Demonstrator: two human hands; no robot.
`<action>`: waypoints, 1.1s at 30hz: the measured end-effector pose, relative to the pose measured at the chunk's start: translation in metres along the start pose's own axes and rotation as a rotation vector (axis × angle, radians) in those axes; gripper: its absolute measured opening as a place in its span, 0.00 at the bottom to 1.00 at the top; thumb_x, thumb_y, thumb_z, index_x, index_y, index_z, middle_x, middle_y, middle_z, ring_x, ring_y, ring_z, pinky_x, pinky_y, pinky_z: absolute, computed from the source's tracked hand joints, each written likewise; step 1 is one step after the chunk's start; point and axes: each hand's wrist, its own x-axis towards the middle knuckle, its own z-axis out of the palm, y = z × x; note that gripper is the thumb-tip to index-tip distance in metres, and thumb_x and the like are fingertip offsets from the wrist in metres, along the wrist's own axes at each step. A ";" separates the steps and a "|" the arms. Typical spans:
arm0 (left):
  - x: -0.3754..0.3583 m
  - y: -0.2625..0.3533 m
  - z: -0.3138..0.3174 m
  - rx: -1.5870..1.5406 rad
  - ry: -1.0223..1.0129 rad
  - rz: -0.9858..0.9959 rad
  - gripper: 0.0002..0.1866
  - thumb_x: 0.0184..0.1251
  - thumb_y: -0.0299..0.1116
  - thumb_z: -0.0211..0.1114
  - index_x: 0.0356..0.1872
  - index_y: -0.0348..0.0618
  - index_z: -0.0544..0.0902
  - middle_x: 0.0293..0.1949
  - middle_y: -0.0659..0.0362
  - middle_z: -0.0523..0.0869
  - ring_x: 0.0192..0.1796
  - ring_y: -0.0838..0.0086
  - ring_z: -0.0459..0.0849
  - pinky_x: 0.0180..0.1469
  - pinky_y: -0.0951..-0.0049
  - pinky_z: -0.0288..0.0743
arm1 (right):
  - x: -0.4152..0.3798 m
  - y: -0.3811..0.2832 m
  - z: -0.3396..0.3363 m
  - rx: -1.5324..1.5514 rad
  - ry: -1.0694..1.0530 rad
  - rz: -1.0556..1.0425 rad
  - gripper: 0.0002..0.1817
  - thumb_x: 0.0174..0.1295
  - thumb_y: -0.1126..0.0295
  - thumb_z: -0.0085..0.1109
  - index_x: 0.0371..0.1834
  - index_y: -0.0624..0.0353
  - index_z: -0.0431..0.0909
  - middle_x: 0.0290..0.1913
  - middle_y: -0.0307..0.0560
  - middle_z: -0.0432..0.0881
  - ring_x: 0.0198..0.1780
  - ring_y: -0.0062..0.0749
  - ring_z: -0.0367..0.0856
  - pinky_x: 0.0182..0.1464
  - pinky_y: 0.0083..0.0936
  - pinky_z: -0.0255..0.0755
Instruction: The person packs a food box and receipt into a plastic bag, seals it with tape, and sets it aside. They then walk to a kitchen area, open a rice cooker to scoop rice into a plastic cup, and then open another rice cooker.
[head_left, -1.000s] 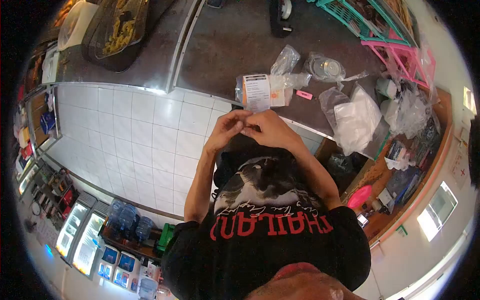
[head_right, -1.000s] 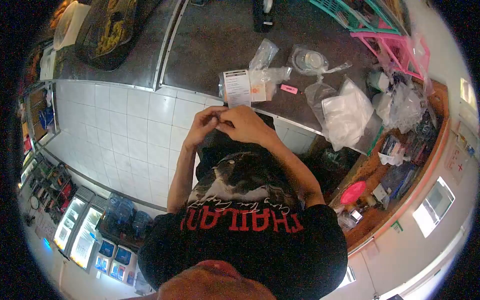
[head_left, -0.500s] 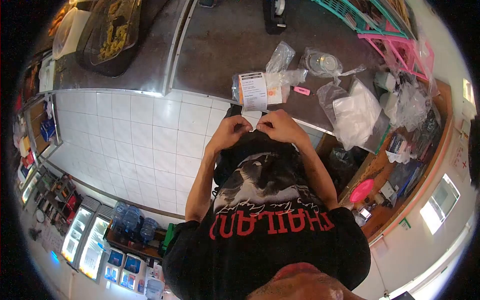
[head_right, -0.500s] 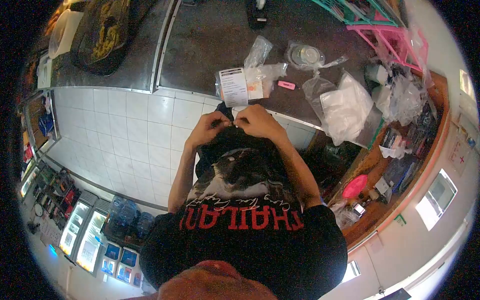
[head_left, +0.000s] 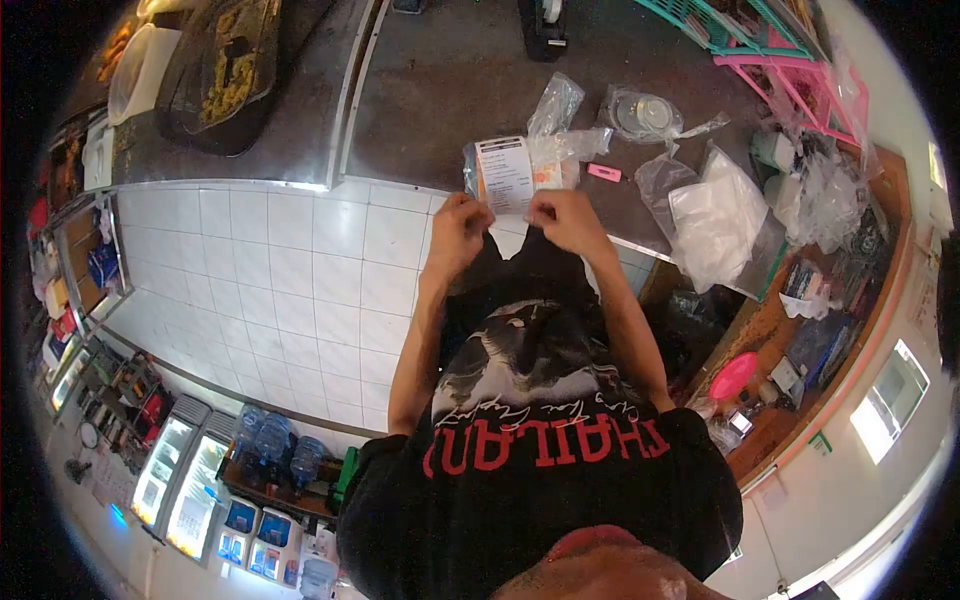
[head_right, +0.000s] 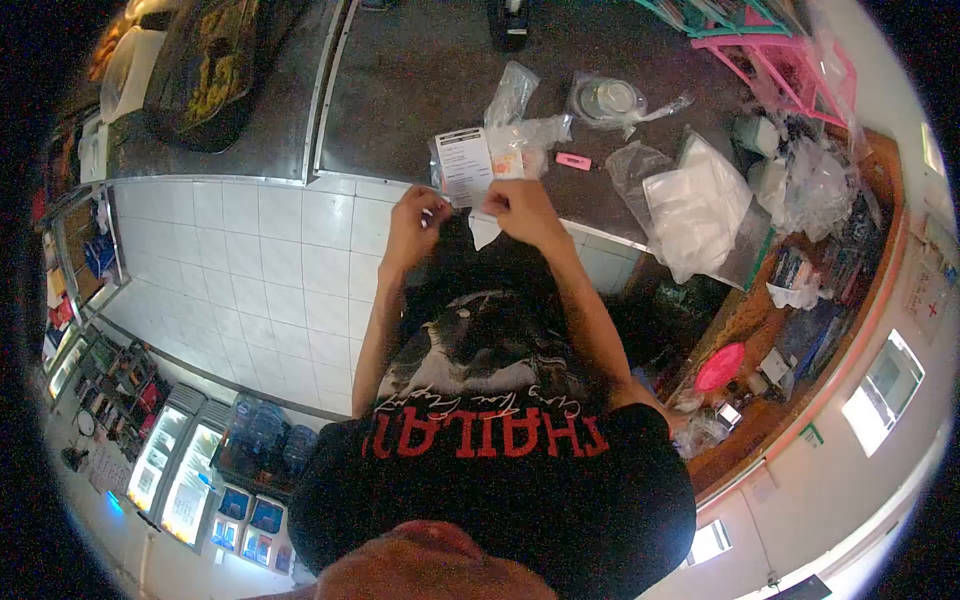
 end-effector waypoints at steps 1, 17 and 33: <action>0.006 0.001 0.000 -0.010 0.019 -0.023 0.05 0.53 0.19 0.68 0.31 0.39 0.86 0.31 0.51 0.84 0.31 0.60 0.84 0.37 0.66 0.77 | 0.007 0.003 -0.004 0.020 0.017 -0.021 0.05 0.54 0.73 0.65 0.31 0.63 0.81 0.25 0.50 0.81 0.27 0.34 0.78 0.32 0.31 0.70; 0.037 -0.032 0.022 0.018 0.248 -0.187 0.11 0.50 0.25 0.73 0.33 0.37 0.79 0.25 0.53 0.85 0.28 0.69 0.84 0.33 0.70 0.76 | 0.061 0.042 -0.006 -0.110 0.209 0.112 0.17 0.42 0.62 0.74 0.31 0.61 0.83 0.32 0.54 0.85 0.36 0.45 0.85 0.41 0.36 0.77; 0.036 -0.100 0.046 -0.732 0.050 -0.527 0.14 0.58 0.31 0.73 0.34 0.42 0.74 0.29 0.59 0.82 0.30 0.75 0.82 0.32 0.75 0.76 | 0.043 0.069 0.000 -0.050 0.347 0.117 0.27 0.41 0.47 0.78 0.23 0.61 0.78 0.24 0.48 0.80 0.26 0.35 0.78 0.31 0.32 0.70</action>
